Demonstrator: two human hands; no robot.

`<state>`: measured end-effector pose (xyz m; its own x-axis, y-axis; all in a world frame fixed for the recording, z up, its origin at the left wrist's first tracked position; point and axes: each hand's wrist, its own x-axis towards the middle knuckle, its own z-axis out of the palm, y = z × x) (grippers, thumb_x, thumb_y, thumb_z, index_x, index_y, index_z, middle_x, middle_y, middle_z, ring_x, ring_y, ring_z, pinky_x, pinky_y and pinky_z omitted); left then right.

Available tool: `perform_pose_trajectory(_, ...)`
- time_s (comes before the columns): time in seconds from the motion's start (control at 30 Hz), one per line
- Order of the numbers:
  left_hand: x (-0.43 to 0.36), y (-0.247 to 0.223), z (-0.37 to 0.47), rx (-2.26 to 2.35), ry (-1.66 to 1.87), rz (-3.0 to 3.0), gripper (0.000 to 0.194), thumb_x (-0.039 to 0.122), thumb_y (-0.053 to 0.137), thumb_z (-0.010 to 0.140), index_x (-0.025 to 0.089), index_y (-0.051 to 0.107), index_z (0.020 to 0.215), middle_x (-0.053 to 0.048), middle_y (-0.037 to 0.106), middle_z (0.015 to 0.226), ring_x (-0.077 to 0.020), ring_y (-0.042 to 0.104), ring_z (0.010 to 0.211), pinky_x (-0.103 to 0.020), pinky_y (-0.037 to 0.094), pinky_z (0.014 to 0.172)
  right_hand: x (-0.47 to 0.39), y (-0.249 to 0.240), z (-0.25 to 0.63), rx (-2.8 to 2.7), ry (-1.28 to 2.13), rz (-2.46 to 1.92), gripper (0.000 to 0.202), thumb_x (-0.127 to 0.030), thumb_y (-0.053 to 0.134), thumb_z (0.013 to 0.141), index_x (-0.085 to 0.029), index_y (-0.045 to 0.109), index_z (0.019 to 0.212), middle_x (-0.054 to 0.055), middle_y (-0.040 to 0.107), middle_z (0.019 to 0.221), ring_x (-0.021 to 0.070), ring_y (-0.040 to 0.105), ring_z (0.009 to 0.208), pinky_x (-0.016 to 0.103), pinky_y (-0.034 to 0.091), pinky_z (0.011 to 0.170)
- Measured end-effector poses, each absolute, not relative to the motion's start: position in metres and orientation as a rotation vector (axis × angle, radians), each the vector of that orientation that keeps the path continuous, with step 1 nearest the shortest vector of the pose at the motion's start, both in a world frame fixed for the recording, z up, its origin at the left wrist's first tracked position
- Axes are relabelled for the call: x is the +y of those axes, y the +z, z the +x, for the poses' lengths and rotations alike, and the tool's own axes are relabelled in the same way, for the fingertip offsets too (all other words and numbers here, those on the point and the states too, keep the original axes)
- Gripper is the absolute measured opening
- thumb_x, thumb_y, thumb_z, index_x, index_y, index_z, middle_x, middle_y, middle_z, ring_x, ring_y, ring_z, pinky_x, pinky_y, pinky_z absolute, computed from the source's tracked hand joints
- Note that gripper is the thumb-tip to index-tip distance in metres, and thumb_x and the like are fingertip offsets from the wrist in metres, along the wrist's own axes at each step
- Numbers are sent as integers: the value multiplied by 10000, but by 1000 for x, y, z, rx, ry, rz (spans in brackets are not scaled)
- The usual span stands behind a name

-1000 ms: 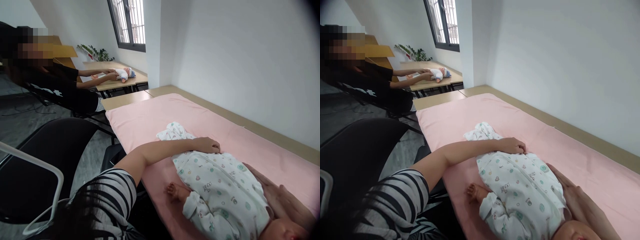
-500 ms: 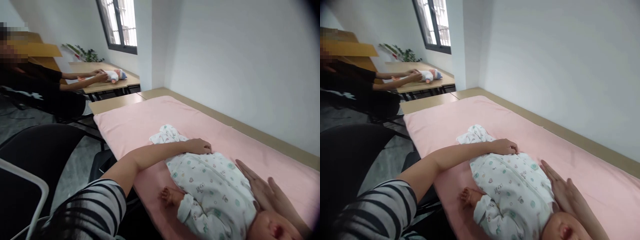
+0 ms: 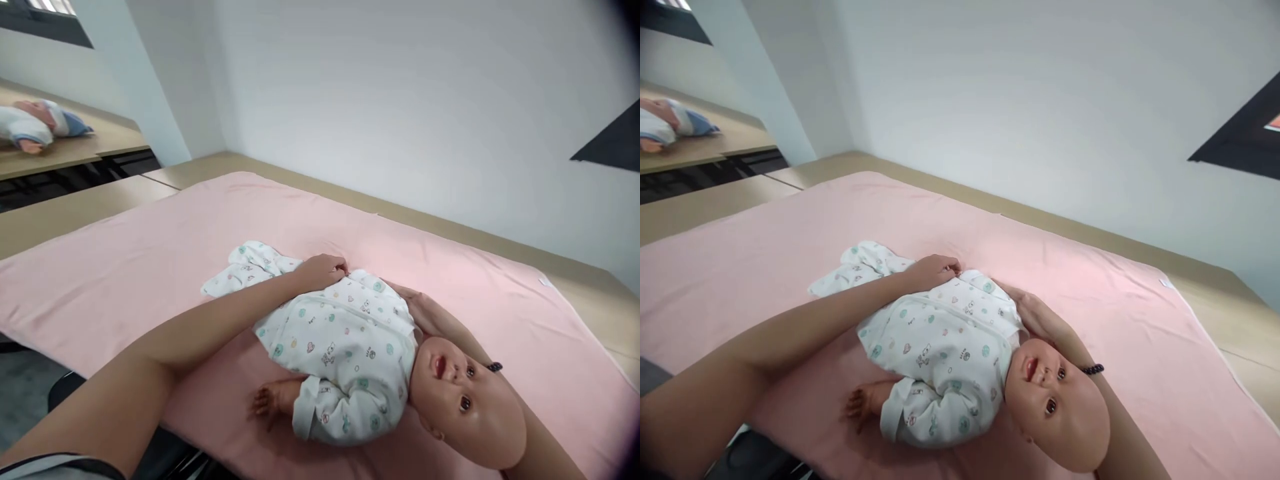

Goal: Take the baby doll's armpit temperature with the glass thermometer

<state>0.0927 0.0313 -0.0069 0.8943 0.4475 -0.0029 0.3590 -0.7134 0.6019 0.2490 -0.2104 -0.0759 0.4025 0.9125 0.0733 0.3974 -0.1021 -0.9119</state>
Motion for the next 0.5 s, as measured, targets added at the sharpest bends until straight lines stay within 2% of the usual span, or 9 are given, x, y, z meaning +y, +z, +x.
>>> perform_pose_trajectory(0.07, 31, -6, 92, 572, 194, 2431, 295, 326, 470, 894, 243, 724, 1018, -19, 768, 1078, -233, 676, 1001, -320, 484, 828, -207, -74, 249, -1074, 630, -1685, 347, -640, 837, 623, -392, 735, 844, 22, 765, 886, 292, 746, 1050, 420, 667, 717)
perform_pose_trajectory(0.2, 35, -6, 93, 566, 182, 2409, 314, 337, 469, 883, 247, 729, 1033, -13, 766, 1106, -232, 677, 1020, -324, 488, 865, -196, -63, 249, -955, 602, -1694, 424, -708, 746, 716, -338, 746, 924, 24, 772, 919, 245, 740, 1064, 407, 651, 822)
perform_pose_trajectory(0.37, 38, -7, 94, 570, 153, 2388, 342, 363, 457, 879, 253, 732, 1051, -1, 764, 1110, -224, 679, 1004, -313, 491, 860, -193, -54, 249, -900, 655, -1704, 412, -675, 813, 685, -329, 745, 898, 39, 759, 908, 269, 745, 1045, 405, 657, 813)
perform_pose_trajectory(0.5, 37, -7, 93, 591, 160, 2376, 352, 368, 450, 878, 257, 729, 1062, 11, 762, 1119, -219, 680, 999, -299, 491, 843, -187, -43, 245, -839, 699, -1676, 397, -650, 802, 734, -336, 731, 965, 31, 749, 950, 283, 734, 1079, 436, 667, 814)
